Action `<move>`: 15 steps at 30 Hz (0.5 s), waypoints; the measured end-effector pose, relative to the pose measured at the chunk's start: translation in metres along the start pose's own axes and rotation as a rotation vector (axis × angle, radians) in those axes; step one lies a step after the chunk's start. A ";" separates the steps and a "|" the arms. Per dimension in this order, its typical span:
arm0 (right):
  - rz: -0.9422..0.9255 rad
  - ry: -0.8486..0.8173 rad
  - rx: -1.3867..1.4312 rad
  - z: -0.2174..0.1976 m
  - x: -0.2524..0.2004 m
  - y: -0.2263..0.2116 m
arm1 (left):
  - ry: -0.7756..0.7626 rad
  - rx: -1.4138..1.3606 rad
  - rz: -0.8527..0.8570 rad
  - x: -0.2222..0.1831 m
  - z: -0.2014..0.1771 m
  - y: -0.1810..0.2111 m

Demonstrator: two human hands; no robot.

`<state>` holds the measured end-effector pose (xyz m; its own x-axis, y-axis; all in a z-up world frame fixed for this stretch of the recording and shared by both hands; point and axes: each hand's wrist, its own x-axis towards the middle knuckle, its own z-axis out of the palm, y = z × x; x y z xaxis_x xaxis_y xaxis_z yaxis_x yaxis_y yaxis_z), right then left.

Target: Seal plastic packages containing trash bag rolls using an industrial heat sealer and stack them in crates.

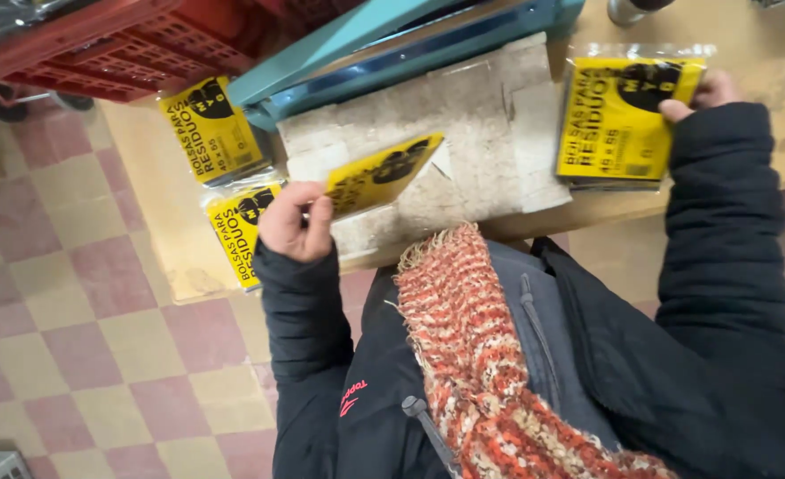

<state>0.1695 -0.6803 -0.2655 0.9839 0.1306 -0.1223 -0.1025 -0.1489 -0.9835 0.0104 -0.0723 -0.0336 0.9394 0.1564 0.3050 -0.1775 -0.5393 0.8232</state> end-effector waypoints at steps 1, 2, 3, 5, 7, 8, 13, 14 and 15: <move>0.062 0.038 -0.116 -0.012 -0.002 0.011 | -0.036 -0.051 0.004 0.001 0.011 0.001; 0.132 0.077 -0.238 -0.026 -0.008 0.016 | -0.077 -0.110 0.001 0.003 0.021 0.004; 0.142 0.082 -0.240 -0.013 -0.015 -0.010 | -0.086 -0.115 -0.003 0.001 0.032 -0.002; -0.044 0.251 -1.036 0.018 -0.020 -0.055 | -0.108 -0.241 -0.079 -0.006 0.054 -0.015; -0.128 0.204 -0.707 0.060 -0.009 -0.062 | -0.084 -0.345 -0.130 -0.013 0.079 -0.031; -0.202 0.153 -0.376 0.084 -0.002 -0.064 | -0.060 -0.449 -0.179 -0.017 0.090 -0.040; -0.026 -0.529 0.235 0.203 0.031 -0.111 | 0.061 -0.668 -0.329 -0.009 0.131 -0.087; 0.066 -0.534 0.304 0.227 0.043 -0.113 | 0.116 -0.678 -0.370 -0.007 0.137 -0.105; 0.059 -0.554 0.302 0.241 0.054 -0.124 | 0.136 -0.673 -0.365 0.000 0.136 -0.112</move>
<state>0.1998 -0.4191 -0.1822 0.7617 0.6306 -0.1486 -0.2707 0.1014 -0.9573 0.0701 -0.1240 -0.1912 0.9360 0.3513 -0.0215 -0.0441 0.1775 0.9831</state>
